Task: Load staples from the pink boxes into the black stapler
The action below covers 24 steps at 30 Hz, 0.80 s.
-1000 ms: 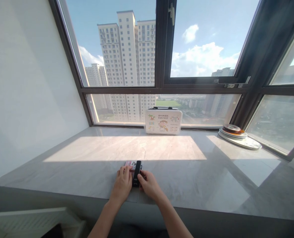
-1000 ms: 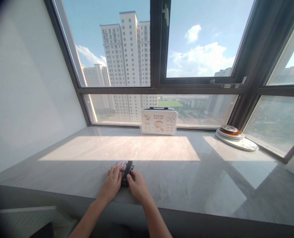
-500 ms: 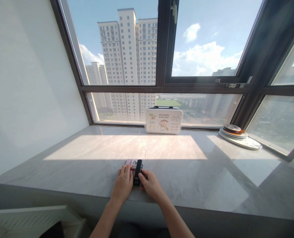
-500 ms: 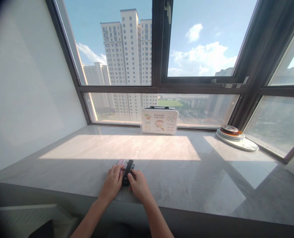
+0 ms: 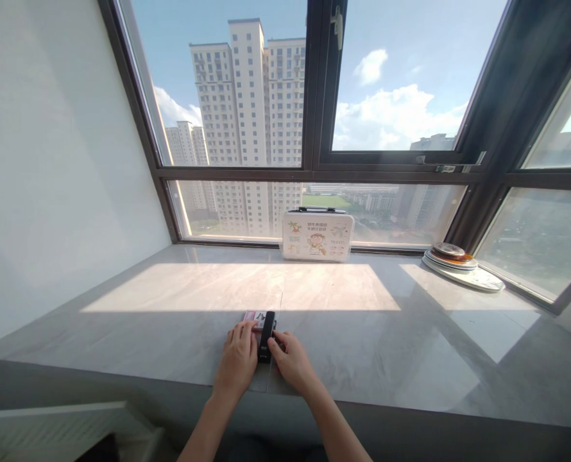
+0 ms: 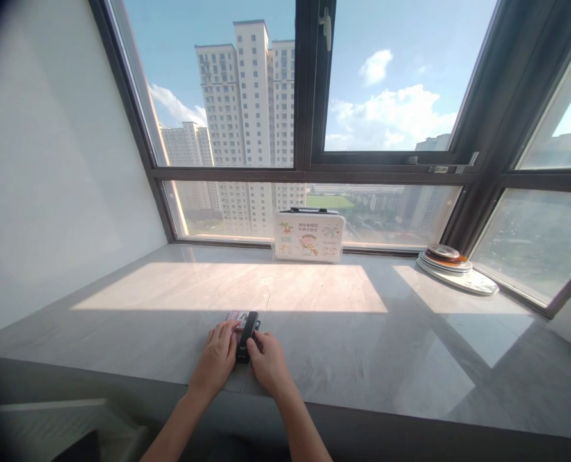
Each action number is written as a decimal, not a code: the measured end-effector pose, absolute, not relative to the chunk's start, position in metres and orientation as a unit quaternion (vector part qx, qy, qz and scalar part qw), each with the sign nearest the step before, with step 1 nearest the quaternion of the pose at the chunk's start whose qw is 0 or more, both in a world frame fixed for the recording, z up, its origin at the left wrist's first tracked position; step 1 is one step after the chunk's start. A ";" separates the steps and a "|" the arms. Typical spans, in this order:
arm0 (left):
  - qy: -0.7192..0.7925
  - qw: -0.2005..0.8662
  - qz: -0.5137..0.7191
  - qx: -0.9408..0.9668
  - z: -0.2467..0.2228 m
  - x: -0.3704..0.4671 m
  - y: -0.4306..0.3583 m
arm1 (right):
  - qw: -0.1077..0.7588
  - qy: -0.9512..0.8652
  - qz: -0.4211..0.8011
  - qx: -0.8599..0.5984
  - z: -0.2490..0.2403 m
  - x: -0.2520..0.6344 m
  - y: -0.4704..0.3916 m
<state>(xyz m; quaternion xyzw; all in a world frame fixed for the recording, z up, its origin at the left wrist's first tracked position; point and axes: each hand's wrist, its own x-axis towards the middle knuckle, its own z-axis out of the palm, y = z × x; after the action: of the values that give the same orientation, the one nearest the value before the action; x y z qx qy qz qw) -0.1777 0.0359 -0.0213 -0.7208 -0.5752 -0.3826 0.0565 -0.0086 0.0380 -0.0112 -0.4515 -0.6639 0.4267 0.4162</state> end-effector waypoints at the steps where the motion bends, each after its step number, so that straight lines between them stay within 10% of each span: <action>1: -0.574 0.057 -0.384 -0.721 -0.021 -0.177 0.036 | 0.418 -0.662 0.426 -0.453 -0.011 -0.008 0.038; 13: -0.572 0.055 -0.489 -0.656 -0.003 -0.171 0.019 | 0.445 -0.582 0.453 -0.508 -0.020 0.012 0.043; 20: -0.472 -0.071 -0.414 -0.775 0.019 -0.078 -0.005 | 0.444 -0.610 0.239 -0.612 -0.012 0.114 0.033; 24: -0.477 -0.070 -0.321 -0.815 0.005 -0.037 0.022 | 0.297 -0.666 0.106 -0.676 -0.014 0.143 0.025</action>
<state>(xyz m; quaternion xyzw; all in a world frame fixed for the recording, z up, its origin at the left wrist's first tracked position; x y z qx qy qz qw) -0.0373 0.0219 0.0049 -0.8150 -0.4769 -0.3215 -0.0702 0.1431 0.0246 -0.0137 -0.6759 -0.6662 0.1055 0.2970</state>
